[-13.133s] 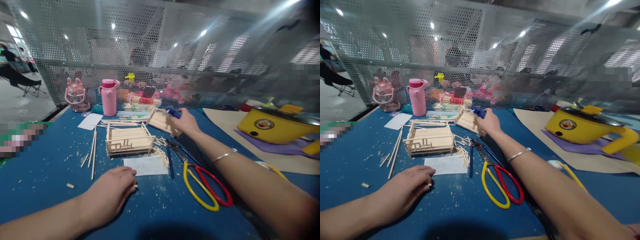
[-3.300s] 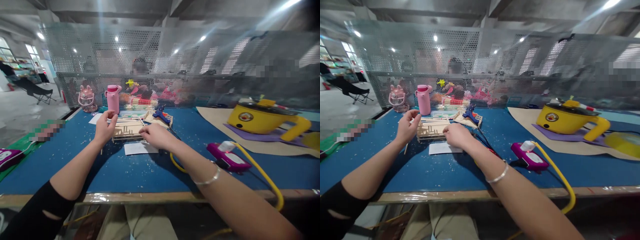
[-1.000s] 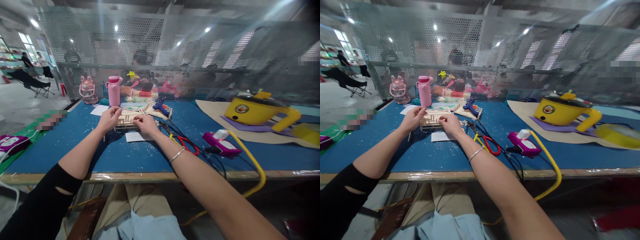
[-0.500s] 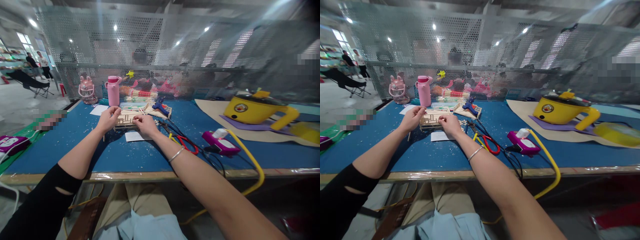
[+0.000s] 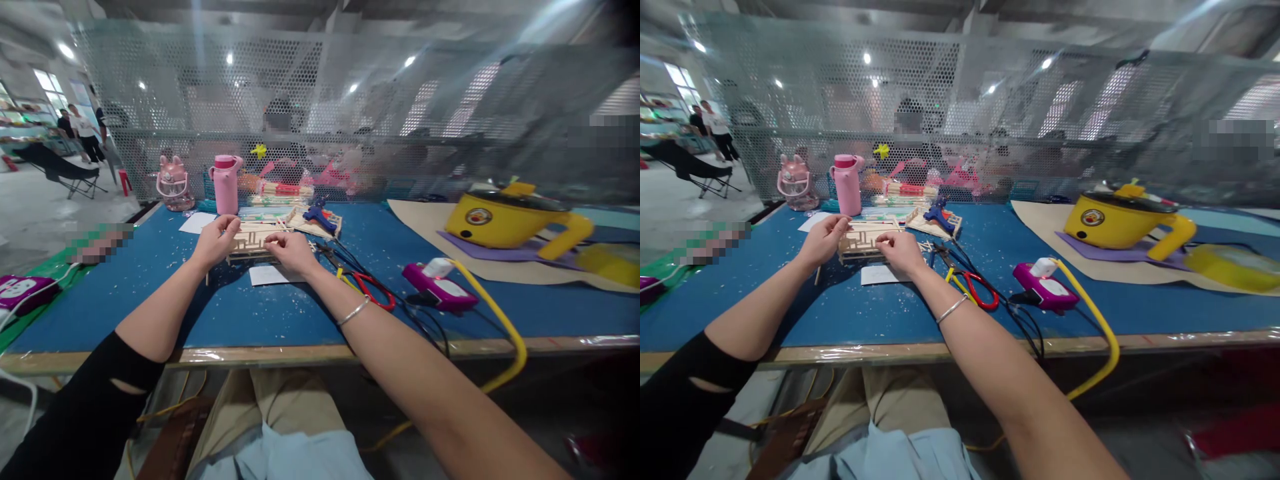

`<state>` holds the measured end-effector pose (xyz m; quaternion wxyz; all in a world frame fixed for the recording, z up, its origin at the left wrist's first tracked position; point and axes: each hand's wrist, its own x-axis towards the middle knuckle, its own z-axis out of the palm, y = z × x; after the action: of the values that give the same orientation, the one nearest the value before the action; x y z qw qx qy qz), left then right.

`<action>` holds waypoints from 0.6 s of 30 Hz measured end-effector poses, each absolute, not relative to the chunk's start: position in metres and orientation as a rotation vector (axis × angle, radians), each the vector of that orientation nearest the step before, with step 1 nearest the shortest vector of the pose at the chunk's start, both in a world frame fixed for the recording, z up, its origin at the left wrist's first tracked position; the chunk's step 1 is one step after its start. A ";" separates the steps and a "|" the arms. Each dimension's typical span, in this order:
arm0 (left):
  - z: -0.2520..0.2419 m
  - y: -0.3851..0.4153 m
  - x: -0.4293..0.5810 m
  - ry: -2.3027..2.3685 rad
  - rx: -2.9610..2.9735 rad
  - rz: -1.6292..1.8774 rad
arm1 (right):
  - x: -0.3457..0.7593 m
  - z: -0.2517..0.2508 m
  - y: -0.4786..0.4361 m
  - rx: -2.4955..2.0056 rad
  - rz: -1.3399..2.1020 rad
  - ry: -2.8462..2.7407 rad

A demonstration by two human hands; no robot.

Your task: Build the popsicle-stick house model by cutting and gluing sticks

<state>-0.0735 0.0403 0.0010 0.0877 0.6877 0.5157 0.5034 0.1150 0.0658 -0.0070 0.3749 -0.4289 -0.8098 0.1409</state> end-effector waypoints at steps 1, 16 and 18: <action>0.001 0.040 -0.073 1.536 2.041 1.501 | 0.117 -0.007 0.065 -1.098 0.349 -2.062; 0.004 0.038 -0.073 1.536 2.027 1.503 | 0.123 -0.010 0.067 -0.946 0.202 -2.128; 0.004 0.038 -0.073 1.534 2.023 1.505 | 0.122 -0.010 0.067 -0.949 0.203 -2.136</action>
<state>-0.0726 0.0384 0.0036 0.0951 0.6823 0.5176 0.5076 0.1223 0.0670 -0.0099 0.3872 -0.3729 -0.8395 0.0796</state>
